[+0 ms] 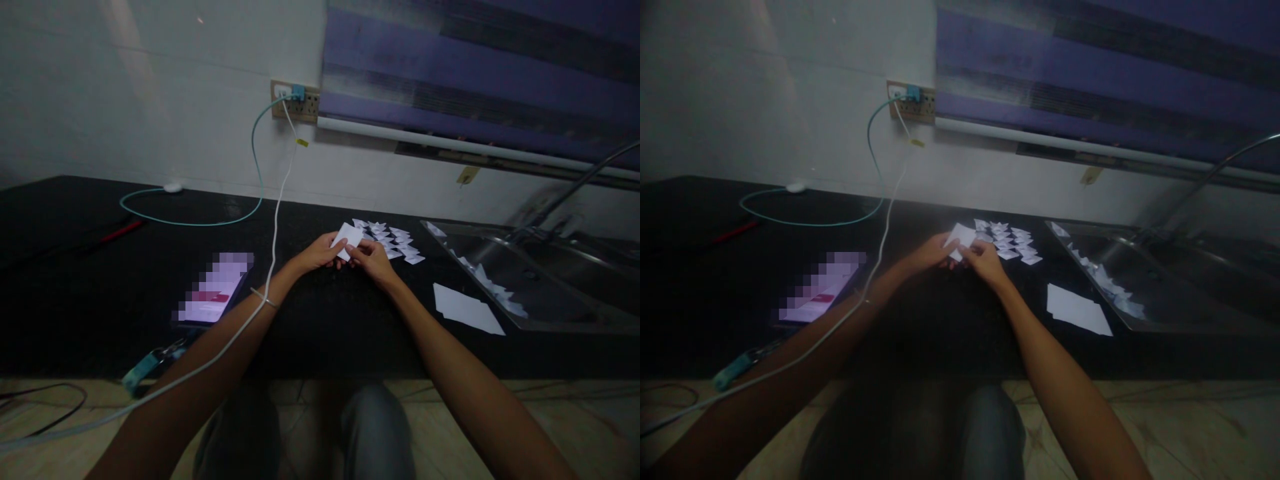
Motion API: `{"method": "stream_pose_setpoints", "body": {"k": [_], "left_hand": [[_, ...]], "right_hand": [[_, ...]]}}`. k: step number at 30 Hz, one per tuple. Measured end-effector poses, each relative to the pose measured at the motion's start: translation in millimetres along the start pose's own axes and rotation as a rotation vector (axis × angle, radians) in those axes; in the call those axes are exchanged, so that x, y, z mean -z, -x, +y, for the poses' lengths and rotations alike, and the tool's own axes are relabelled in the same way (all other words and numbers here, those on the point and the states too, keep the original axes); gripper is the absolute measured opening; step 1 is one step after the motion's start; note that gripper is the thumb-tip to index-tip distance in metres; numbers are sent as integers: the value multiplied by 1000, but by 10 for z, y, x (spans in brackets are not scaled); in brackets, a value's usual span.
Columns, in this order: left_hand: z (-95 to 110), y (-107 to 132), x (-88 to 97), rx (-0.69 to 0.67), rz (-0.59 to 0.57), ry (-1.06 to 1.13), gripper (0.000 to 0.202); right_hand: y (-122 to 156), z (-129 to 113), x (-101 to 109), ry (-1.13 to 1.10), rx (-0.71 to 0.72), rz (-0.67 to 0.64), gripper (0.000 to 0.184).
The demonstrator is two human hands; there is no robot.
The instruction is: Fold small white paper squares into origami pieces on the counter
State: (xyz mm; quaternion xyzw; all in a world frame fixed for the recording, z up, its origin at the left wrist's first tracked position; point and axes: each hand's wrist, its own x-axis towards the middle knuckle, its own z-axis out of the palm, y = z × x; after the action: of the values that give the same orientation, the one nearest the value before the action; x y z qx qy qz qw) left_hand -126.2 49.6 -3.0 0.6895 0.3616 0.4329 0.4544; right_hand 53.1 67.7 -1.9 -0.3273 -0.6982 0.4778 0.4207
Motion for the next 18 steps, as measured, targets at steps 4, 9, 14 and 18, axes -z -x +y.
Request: {"method": "stream_pose_setpoints", "body": {"k": [4,9,14,18], "left_hand": [[-3,14,5,-17,-12,-9,29],[-20,5,16,-22,-18,-6,29],[-57,-17,28,-25,-28,-6,31],[-40,-4,32,-38,-29,2,32]], "right_hand": [[-1,7,1,-2,11,-16,34],[0,-12,1,-28,24,-57,30],[-14,-15,0,-51,9,-57,37],[-20,-7,-4,-70,13,-61,38]]}}
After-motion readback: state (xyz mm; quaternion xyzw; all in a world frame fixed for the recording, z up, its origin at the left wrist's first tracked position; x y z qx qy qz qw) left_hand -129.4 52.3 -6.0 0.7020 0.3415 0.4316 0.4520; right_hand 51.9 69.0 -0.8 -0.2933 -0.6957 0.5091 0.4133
